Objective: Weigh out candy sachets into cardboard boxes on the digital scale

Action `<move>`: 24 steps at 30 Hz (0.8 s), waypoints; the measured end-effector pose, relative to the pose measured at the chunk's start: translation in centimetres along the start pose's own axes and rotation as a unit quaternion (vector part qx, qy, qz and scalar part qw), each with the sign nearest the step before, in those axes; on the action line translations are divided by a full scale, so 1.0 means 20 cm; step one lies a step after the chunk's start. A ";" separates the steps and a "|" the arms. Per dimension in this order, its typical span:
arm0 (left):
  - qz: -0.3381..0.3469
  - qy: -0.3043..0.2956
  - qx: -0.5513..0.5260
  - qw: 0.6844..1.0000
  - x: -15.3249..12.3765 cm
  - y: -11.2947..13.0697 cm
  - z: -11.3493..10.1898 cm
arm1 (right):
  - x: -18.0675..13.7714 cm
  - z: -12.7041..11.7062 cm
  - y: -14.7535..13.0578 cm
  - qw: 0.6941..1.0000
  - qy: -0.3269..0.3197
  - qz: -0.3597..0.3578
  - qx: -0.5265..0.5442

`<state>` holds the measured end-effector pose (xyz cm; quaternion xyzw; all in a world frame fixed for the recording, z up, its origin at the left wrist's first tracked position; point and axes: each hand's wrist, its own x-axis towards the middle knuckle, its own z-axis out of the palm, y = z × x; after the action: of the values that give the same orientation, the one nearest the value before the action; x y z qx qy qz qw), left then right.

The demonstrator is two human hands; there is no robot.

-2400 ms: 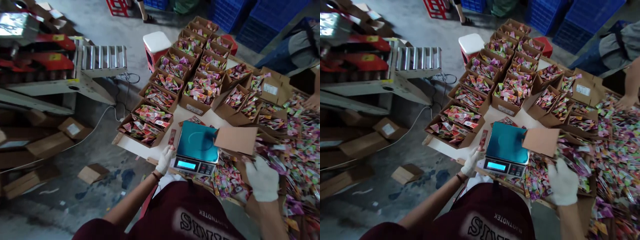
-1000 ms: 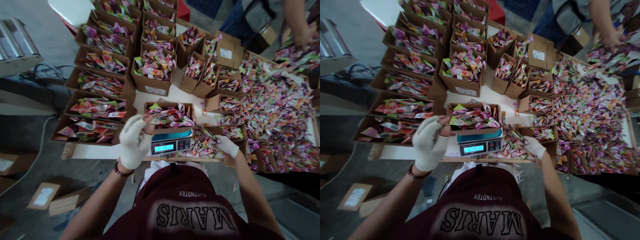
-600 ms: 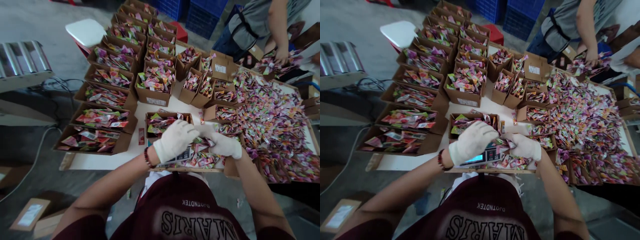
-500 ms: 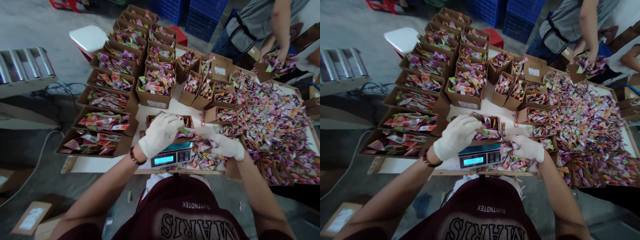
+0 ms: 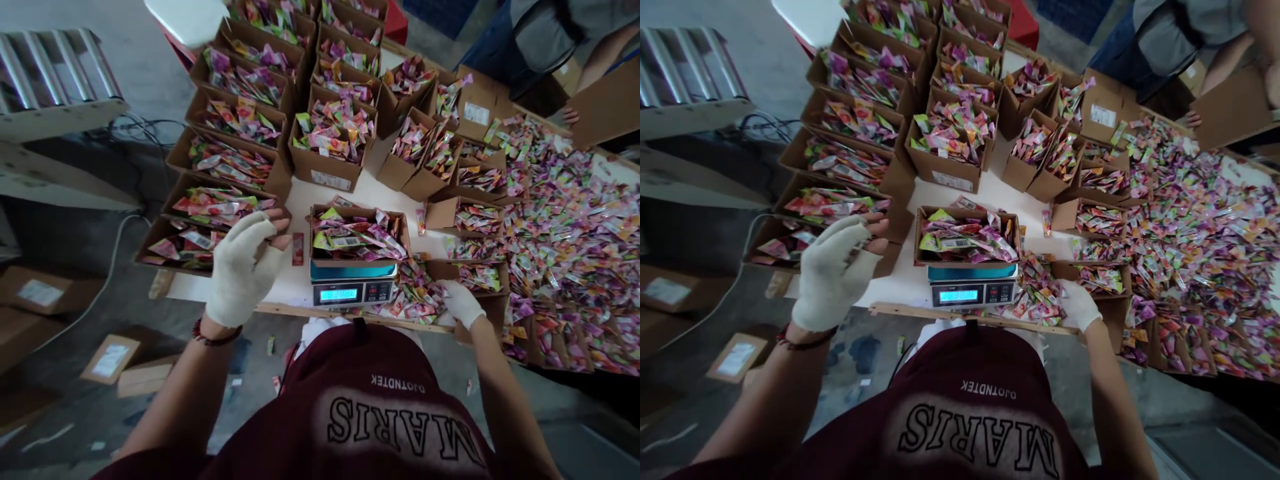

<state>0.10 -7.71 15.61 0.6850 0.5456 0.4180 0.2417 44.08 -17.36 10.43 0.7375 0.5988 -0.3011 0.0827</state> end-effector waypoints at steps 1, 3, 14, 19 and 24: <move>-0.003 -0.001 0.009 1.000 -0.01 0.00 0.01 | -0.01 -0.03 -0.01 1.000 0.006 0.000 -0.001; 0.002 -0.003 0.018 1.000 -0.02 0.02 0.02 | -0.05 -0.12 -0.05 0.999 0.021 -0.028 0.007; 0.123 -0.143 -0.060 0.980 0.11 0.38 0.26 | -0.04 -0.49 -0.80 0.938 0.097 -0.326 0.061; 0.017 -0.141 -0.141 0.980 0.15 0.39 0.32 | 0.03 -0.51 -0.94 0.910 0.093 -0.388 0.109; -0.046 -0.104 -0.073 0.991 0.19 0.29 0.29 | 0.05 -0.54 -0.79 0.923 0.098 -0.333 0.166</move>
<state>8.32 -5.02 18.36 0.6798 0.5161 0.3715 0.3654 33.26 -7.09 22.42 0.5246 0.7562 -0.3329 -0.2052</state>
